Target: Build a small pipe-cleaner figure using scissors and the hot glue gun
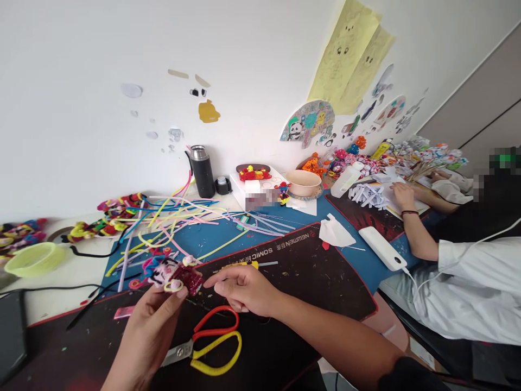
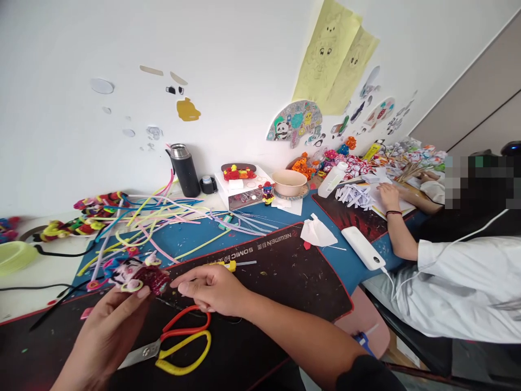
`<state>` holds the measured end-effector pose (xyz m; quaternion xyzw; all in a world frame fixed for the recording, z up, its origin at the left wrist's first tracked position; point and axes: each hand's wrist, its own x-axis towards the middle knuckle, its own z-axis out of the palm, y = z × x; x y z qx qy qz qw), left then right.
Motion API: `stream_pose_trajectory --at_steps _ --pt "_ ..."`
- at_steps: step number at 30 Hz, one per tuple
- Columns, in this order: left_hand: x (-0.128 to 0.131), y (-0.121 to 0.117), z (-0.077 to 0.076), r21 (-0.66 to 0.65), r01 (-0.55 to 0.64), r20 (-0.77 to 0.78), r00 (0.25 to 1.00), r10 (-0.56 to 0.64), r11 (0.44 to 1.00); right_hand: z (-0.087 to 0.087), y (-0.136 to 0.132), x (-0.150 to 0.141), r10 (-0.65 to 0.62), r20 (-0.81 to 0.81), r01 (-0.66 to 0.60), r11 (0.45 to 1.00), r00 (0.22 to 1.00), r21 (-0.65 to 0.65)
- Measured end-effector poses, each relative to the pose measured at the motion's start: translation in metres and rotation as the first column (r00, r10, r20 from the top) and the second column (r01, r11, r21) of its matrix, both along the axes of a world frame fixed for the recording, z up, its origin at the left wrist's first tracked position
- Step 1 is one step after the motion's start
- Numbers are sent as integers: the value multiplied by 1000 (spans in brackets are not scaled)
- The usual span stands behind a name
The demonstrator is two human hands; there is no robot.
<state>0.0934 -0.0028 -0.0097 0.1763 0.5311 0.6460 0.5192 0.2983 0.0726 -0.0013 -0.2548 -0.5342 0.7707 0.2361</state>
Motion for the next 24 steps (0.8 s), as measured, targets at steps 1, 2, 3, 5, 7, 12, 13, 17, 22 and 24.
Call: stream_pose_trajectory --at_steps 1,2,3,5,7,12,13,17,22,24 --pt "-1 0 1 -3 -2 -4 1000 2 1000 0 1 0 -15 5 15 1000 1000 1" --pt "-1 -1 3 3 -5 -4 1000 5 1000 0 1 0 -34 4 34 999 999 -1" --pt "-1 -1 5 13 -5 1 1000 5 1000 0 2 -1 -56 -3 56 998 998 -7" --pt "2 -2 9 38 -2 16 1000 1 999 1 3 -2 -105 -24 104 994 994 -35" --pt "6 -3 13 50 13 29 999 -14 999 2 5 -4 -151 -41 148 986 988 -72" --pt "9 -4 12 38 49 46 998 -51 998 7 8 -9 -237 -93 225 966 967 -127" --pt "8 -4 10 21 65 43 997 -66 998 8 8 -9 -244 -96 231 964 965 -130" --pt "2 -4 -1 -51 153 18 988 -152 987 12 7 -10 -263 -76 254 961 962 -108" --pt "3 -5 -3 -72 201 -44 978 -205 977 14 7 -10 -296 -64 288 951 953 -111" --pt "7 -5 -1 -89 206 -77 974 -213 975 13 7 -11 -300 -60 291 948 952 -126"
